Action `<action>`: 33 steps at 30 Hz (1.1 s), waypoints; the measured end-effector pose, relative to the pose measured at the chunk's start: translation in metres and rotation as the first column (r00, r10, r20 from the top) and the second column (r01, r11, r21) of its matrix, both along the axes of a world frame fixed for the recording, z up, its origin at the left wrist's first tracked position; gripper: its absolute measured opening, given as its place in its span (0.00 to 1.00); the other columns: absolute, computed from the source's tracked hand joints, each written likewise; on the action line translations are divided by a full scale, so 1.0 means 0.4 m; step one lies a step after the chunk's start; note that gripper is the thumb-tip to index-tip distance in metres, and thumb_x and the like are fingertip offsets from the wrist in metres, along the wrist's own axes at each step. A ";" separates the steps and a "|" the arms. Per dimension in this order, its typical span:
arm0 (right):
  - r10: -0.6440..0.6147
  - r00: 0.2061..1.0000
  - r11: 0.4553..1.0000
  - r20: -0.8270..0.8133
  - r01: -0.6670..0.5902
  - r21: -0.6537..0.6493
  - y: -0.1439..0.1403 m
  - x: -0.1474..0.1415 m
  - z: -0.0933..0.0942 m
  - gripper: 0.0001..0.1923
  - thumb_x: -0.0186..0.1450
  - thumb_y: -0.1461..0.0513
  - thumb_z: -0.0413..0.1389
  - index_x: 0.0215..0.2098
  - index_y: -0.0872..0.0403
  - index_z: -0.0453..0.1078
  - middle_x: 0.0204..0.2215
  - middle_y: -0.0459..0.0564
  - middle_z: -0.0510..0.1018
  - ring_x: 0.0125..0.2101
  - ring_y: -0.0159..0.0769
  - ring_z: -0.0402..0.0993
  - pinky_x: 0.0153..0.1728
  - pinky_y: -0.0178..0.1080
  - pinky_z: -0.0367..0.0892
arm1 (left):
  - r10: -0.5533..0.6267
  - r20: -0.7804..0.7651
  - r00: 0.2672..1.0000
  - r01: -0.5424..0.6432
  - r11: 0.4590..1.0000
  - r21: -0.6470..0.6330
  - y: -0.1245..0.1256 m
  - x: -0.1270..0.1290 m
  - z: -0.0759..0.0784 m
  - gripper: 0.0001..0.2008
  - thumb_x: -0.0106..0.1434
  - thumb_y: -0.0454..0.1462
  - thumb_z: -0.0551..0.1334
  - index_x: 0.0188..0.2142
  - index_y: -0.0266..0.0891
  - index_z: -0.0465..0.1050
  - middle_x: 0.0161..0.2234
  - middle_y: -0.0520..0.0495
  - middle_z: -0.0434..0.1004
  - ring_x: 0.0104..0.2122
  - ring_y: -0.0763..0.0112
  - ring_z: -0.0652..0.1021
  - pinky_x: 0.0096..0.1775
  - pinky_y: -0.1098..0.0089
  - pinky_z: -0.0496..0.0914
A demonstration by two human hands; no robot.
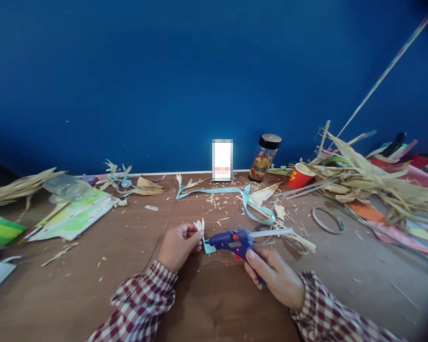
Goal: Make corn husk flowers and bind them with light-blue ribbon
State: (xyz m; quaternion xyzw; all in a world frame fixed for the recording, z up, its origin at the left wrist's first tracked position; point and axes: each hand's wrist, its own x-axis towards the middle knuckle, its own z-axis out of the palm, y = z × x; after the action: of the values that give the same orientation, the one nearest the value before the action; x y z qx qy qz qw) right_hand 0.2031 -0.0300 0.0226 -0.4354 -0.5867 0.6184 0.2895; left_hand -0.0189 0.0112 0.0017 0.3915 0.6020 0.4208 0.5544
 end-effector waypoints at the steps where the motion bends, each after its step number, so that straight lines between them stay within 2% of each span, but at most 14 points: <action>1: -0.003 1.000 1.000 0.012 0.003 -0.004 0.002 -0.002 -0.005 0.17 0.64 0.51 0.43 0.29 0.55 0.60 0.17 0.40 0.60 0.16 0.24 0.55 0.16 0.28 0.55 | -0.002 -0.006 1.000 0.002 1.000 -0.002 0.001 -0.001 -0.001 0.11 0.46 0.40 0.65 0.25 0.35 0.69 0.19 0.54 0.70 0.20 0.76 0.72 0.25 0.74 0.71; 5: -0.023 0.999 0.999 0.044 0.024 -0.028 0.007 -0.005 -0.025 0.17 0.65 0.51 0.42 0.34 0.56 0.62 0.18 0.40 0.60 0.17 0.24 0.55 0.16 0.28 0.55 | -0.019 -0.056 0.998 0.021 1.000 0.021 0.001 -0.001 -0.009 0.10 0.47 0.39 0.64 0.26 0.35 0.69 0.19 0.53 0.70 0.20 0.75 0.73 0.26 0.72 0.71; 9: -0.031 0.998 0.999 0.048 0.033 -0.043 0.011 -0.005 -0.030 0.17 0.64 0.51 0.42 0.33 0.55 0.62 0.18 0.40 0.60 0.17 0.25 0.55 0.15 0.28 0.55 | -0.023 -0.130 0.991 0.031 0.998 0.053 0.003 0.004 -0.015 0.10 0.48 0.40 0.63 0.27 0.34 0.70 0.19 0.52 0.71 0.20 0.74 0.73 0.26 0.71 0.71; 20: -0.017 0.996 0.999 0.083 0.020 -0.033 0.008 -0.003 -0.029 0.16 0.64 0.51 0.42 0.29 0.55 0.60 0.18 0.41 0.60 0.17 0.25 0.55 0.16 0.28 0.55 | -0.014 -0.151 0.988 0.019 0.999 0.035 0.001 0.010 0.002 0.09 0.47 0.39 0.63 0.25 0.35 0.70 0.19 0.52 0.72 0.21 0.73 0.74 0.25 0.73 0.70; 25: -0.015 0.997 0.999 0.082 0.018 -0.041 0.008 -0.007 -0.025 0.16 0.64 0.51 0.42 0.31 0.55 0.60 0.19 0.41 0.60 0.17 0.25 0.55 0.16 0.28 0.54 | -0.015 -0.158 0.987 0.022 0.999 0.038 0.002 0.011 0.001 0.09 0.47 0.40 0.63 0.26 0.36 0.71 0.20 0.51 0.73 0.21 0.72 0.75 0.26 0.72 0.71; 33: -0.004 0.984 0.996 0.179 -0.012 0.088 0.002 -0.004 -0.008 0.15 0.65 0.53 0.43 0.28 0.54 0.60 0.18 0.41 0.61 0.18 0.26 0.56 0.18 0.30 0.55 | -0.035 -0.247 0.968 0.055 0.996 0.073 0.001 0.008 -0.019 0.10 0.48 0.41 0.62 0.27 0.36 0.71 0.21 0.49 0.74 0.22 0.70 0.75 0.25 0.70 0.71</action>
State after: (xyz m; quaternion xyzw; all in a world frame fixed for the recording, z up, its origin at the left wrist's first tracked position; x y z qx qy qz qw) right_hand 0.2015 -0.0294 0.0193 -0.4749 -0.6382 0.5504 0.2535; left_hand -0.0158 0.0116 -0.0058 0.4759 0.6398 0.3798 0.4690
